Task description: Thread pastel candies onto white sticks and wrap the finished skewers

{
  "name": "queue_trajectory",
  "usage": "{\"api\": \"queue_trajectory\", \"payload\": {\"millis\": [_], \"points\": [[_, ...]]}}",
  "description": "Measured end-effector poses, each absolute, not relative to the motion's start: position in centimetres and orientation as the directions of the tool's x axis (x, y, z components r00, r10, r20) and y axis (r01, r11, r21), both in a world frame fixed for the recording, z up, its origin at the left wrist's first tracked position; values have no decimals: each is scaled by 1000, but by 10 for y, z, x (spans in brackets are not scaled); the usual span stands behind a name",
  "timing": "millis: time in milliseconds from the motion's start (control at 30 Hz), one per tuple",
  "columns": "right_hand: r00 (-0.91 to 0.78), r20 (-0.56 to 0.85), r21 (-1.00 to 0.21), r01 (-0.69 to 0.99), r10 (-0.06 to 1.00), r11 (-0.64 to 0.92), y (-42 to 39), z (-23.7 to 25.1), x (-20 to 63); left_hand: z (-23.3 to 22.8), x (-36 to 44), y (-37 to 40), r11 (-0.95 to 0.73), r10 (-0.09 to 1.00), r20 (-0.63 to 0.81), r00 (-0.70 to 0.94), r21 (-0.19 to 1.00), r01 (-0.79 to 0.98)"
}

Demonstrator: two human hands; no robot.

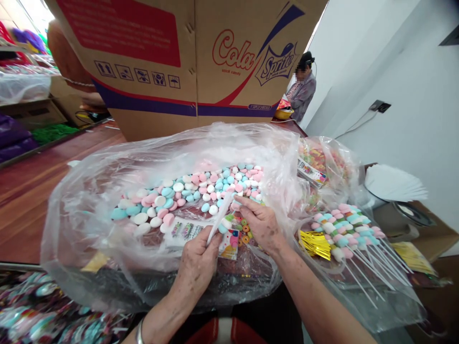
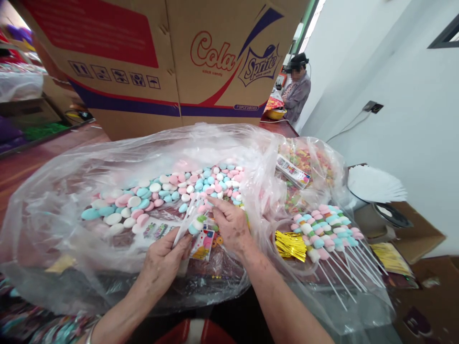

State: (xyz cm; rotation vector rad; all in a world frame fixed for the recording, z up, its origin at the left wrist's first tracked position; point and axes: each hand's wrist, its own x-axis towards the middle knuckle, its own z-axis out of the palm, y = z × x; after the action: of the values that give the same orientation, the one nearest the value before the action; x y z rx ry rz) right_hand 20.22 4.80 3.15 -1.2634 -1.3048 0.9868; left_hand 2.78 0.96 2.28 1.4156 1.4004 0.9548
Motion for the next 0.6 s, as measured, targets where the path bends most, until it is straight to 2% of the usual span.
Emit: {"api": "queue_trajectory", "payload": {"millis": [267,367,433,533,600], "points": [[-63,307,-897,315,950,311,36,20,187,18,29,10,53,998,-63,22,951,303],[-147,297,-901,284,944,327,32,21,183,18,29,11,54,998,-59,7,954,294],[-180,236,-929,248,955,276,34,26,186,18,28,12,60,998,-61,-3,957,284],[-70,173,-953,238,983,184,47,35,200,19,25,14,76,996,-65,-57,970,230],[54,189,-909,386,980,154,60,42,213,16,22,16,93,993,-79,-88,981,167]]}}
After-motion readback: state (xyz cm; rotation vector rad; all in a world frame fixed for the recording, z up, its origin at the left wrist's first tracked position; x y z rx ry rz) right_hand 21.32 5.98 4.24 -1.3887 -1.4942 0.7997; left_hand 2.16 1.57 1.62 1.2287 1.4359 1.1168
